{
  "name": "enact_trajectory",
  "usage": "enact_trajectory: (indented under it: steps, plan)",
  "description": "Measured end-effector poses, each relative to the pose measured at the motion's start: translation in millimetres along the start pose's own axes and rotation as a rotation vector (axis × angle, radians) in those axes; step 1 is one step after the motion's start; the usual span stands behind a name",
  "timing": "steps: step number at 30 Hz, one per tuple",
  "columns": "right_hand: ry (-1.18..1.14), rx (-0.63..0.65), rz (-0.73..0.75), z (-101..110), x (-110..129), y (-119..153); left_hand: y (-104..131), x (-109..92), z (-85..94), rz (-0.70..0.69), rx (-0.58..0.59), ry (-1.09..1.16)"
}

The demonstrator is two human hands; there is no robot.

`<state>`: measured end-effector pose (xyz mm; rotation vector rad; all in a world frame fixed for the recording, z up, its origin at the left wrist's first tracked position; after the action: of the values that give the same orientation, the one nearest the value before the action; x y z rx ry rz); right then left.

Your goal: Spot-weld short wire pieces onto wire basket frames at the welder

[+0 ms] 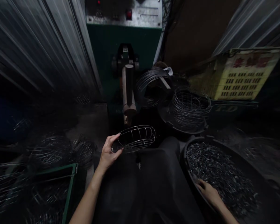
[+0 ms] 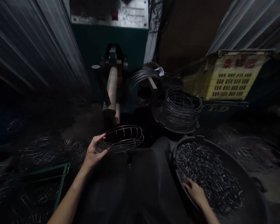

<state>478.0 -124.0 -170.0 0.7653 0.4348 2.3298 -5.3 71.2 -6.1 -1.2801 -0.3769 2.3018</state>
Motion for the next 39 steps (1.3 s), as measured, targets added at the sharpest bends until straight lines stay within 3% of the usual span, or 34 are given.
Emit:
enact_trajectory:
  steps: [3,9,11,13,15,18,21,23,26,29,31,39]
  plan:
    - [-0.001,0.016,0.019,2.0,10.0,7.6,1.8,0.1,-0.7,0.078,0.020,0.059]
    - [0.136,-0.285,-0.005,52.0,10.4,26.1,-4.5,-7.0,5.8,0.079,0.028,0.044]
    - [0.061,-0.390,0.008,70.3,26.6,31.2,-8.0,-12.7,7.0,0.062,0.028,0.024]
    - [-0.091,-0.487,0.101,89.4,63.4,38.7,-12.0,-19.5,6.4,0.042,0.037,0.008]
    - [-0.271,-0.515,0.240,105.3,116.3,49.3,-15.8,-26.2,5.3,0.026,0.049,-0.025]
    - [-0.465,-0.358,0.524,114.5,214.3,71.6,-20.7,-33.6,4.6,0.005,0.063,-0.079]
    - [-0.438,-0.091,0.811,100.9,307.6,101.6,-24.0,-37.7,4.4,-0.014,0.081,-0.099]
    - [-0.312,0.025,1.039,82.6,356.6,123.5,-25.6,-39.2,5.0,-0.016,0.087,-0.103]
    - [0.040,-0.037,1.344,49.2,400.9,145.3,-27.2,-42.0,6.1,-0.016,0.091,-0.104]
    - [0.471,-0.291,1.455,18.0,417.0,144.9,-27.5,-44.1,5.9,-0.013,0.106,-0.101]
    - [0.632,-0.398,1.488,4.9,419.3,141.4,-27.3,-43.8,5.5,-0.006,0.117,-0.102]
    - [0.529,-0.755,1.700,11.5,412.0,160.0,-28.9,-42.1,5.6,-0.027,0.112,-0.062]
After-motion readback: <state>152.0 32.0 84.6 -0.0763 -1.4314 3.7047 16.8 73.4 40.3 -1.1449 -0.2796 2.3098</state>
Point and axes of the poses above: each hand's wrist, its own y-axis away from the middle knuckle, its own z-axis out of the back of the hand, x = y × z, the point moved 8 cm from there along -y, towards the middle knuckle, and after that the axes turned 5 degrees about x, right-handed, at the moved point
